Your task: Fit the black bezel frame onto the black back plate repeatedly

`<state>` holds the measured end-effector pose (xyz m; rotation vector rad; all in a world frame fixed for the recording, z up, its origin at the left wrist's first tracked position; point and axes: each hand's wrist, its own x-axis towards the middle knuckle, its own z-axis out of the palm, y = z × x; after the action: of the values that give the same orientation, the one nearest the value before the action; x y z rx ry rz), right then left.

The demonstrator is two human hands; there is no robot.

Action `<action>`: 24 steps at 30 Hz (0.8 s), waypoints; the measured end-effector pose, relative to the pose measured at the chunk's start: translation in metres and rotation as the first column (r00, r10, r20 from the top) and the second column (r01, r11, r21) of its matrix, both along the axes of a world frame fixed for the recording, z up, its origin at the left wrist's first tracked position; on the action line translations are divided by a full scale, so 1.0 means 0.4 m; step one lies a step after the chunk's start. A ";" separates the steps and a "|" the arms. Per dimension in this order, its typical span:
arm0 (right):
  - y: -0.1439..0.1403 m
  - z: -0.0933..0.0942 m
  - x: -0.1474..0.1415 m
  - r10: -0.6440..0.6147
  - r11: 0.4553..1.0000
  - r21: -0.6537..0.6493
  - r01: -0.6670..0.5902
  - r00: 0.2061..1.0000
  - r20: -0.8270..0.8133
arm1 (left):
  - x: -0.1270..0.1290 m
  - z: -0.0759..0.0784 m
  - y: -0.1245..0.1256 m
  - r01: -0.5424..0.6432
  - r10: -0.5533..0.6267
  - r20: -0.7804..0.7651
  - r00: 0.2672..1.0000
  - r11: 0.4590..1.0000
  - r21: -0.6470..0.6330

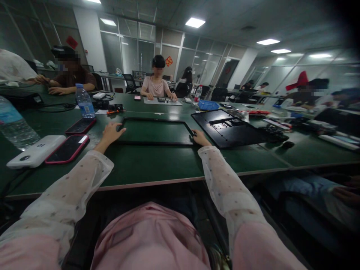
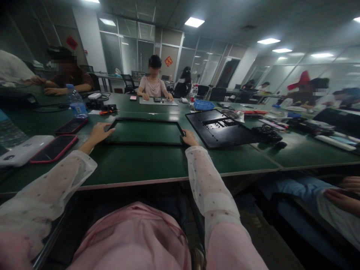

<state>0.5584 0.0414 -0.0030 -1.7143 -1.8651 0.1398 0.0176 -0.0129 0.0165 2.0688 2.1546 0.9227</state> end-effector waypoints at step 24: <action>-0.033 0.097 0.005 -0.177 0.966 0.032 0.256 0.748 -0.639 | 0.048 0.024 -0.029 0.235 -0.212 0.271 0.939 0.971 -0.054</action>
<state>0.5606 0.0281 0.0358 -1.5295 -1.1406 0.4473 0.0367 -0.0244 0.0263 1.9692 1.7542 0.9937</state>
